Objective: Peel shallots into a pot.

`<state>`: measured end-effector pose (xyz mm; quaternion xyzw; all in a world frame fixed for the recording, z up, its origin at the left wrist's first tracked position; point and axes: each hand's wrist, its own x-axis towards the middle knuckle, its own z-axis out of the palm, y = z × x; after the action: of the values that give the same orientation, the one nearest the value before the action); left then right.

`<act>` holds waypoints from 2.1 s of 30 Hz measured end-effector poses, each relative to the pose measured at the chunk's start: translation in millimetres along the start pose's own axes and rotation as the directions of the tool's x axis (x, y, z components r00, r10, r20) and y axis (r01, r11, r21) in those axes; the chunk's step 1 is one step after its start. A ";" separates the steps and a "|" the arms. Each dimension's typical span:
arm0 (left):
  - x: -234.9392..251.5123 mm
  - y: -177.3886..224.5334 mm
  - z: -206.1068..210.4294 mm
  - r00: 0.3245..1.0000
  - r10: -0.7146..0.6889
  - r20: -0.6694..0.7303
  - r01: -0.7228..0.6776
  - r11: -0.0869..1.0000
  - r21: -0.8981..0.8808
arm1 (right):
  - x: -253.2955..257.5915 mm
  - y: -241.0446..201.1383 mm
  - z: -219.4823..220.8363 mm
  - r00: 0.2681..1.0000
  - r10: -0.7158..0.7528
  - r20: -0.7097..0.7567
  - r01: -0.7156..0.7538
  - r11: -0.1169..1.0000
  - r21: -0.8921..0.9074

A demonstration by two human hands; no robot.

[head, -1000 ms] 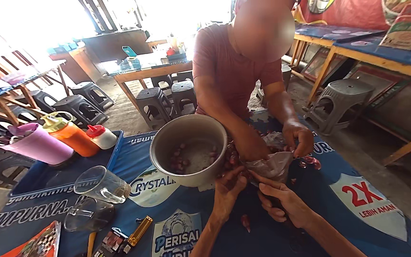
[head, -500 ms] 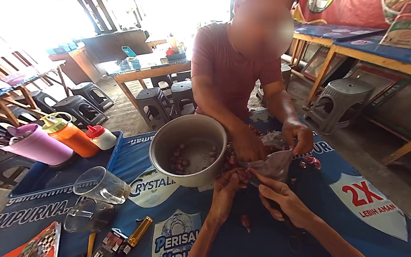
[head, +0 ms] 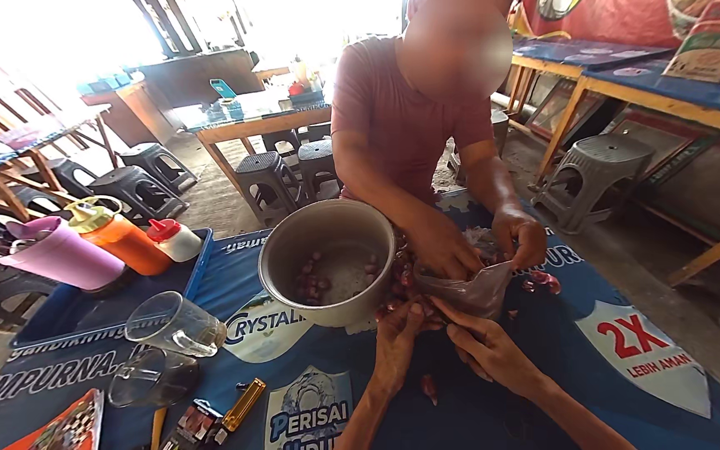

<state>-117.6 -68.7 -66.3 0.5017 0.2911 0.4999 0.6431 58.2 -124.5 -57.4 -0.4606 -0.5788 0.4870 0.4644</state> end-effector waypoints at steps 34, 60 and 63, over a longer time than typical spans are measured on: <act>1.3 -7.8 -8.6 0.985 0.175 0.001 -0.173 0.974 0.144 | -1.8 -6.2 -5.9 0.980 0.131 0.151 -0.164 0.958 0.233; -0.9 -5.7 -8.3 0.979 0.188 0.075 -0.200 0.959 0.199 | 1.9 0.5 -10.1 0.977 0.143 0.156 -0.182 0.943 0.280; -1.0 -1.5 -6.9 0.982 0.175 0.069 -0.186 0.962 0.201 | 1.5 -2.4 -11.7 0.965 0.162 0.208 -0.229 0.908 0.351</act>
<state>-123.4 -67.2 -70.1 0.6029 0.2780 0.5105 0.5464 69.3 -121.6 -53.8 -0.3758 -0.4652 0.6702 0.4395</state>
